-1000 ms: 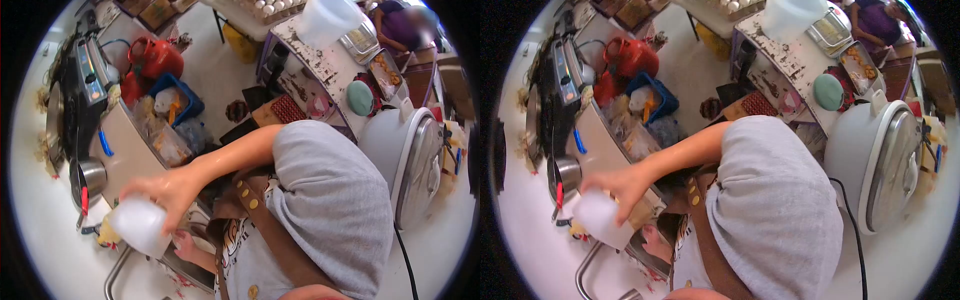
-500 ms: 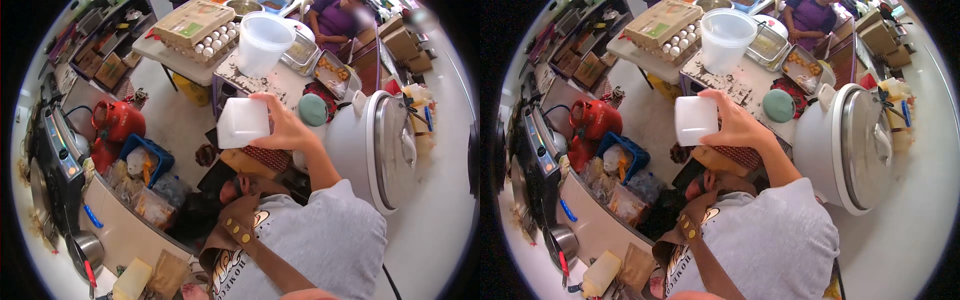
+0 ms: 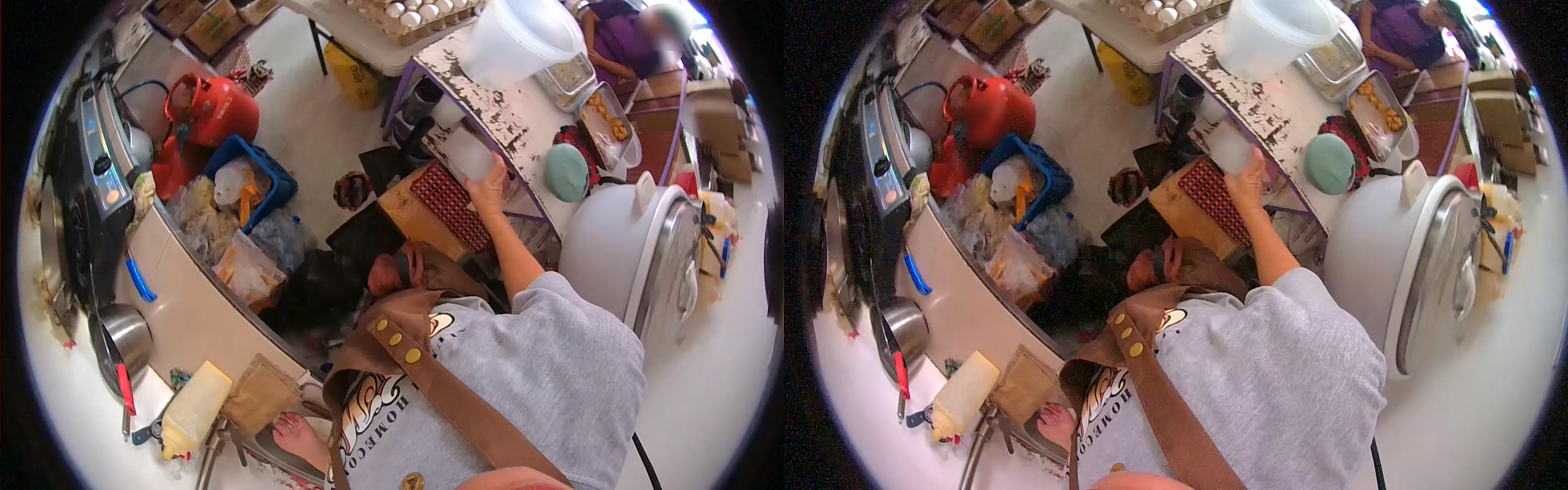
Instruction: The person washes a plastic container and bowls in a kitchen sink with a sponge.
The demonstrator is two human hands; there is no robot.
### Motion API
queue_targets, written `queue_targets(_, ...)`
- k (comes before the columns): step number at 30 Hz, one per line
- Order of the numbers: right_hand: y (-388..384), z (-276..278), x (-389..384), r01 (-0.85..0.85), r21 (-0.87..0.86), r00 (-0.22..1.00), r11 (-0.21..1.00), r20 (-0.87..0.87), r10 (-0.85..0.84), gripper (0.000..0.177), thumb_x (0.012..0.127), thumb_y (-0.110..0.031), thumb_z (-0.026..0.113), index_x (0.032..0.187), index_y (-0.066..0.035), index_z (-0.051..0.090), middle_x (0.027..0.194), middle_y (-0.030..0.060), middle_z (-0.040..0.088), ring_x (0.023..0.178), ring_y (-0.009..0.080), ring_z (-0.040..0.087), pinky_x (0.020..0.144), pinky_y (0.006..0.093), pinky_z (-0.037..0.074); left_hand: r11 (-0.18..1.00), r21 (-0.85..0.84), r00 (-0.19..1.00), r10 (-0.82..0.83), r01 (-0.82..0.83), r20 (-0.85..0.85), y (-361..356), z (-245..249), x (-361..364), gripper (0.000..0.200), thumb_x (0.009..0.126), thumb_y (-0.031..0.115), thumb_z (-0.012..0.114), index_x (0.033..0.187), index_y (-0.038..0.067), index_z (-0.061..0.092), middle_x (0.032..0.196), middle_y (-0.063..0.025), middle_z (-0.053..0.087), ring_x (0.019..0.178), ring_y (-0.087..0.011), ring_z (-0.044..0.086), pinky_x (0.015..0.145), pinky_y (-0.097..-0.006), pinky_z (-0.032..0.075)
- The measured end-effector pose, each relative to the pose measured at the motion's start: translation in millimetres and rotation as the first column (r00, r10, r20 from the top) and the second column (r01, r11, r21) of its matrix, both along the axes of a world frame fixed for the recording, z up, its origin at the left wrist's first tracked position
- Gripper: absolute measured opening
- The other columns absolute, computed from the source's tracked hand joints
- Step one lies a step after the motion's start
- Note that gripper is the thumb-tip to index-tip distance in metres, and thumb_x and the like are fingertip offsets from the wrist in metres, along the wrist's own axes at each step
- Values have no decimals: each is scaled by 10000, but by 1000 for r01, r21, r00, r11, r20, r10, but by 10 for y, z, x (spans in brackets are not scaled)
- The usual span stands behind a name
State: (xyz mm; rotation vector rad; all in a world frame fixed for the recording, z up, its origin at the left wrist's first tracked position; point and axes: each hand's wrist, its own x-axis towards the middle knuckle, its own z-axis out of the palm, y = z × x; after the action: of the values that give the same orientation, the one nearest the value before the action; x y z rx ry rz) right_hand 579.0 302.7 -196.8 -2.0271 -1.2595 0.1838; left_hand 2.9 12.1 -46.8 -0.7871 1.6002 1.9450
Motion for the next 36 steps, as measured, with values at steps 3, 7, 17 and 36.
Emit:
queue_targets(3,16,-182,25,21,-18,1000,1000,7,-21,794,686,-50,676,1350,5,244,1262,252,385,1205,423,378,1027,436,328,998,17,998,-57,57,7,113,90,186,250,858,205,543,974,-3,465,930,-104,499,884,-269,538,747,-384,496)
queue_targets(7,102,-240,87,175,-224,983,959,-22,-184,809,697,-115,704,1347,40,248,1305,276,357,1229,419,360,1035,425,318,997,24,997,-73,72,29,79,65,177,275,842,183,551,1032,5,463,971,-102,492,902,-251,532,776,-385,496)
queue_targets(17,330,-338,365,360,-314,906,879,-110,-410,711,675,-295,724,1161,146,450,1137,359,516,1043,445,524,899,474,391,995,-79,998,-68,68,7,124,53,236,259,866,191,509,1057,19,473,959,-77,510,909,-228,524,782,-371,494)
queue_targets(36,690,-417,663,120,-538,931,834,-231,-283,665,709,-446,714,988,148,607,1029,337,604,992,415,582,881,429,421,988,-121,995,-97,95,-10,13,12,115,279,881,197,506,1098,23,481,1107,-79,492,985,-232,508,839,-368,473)
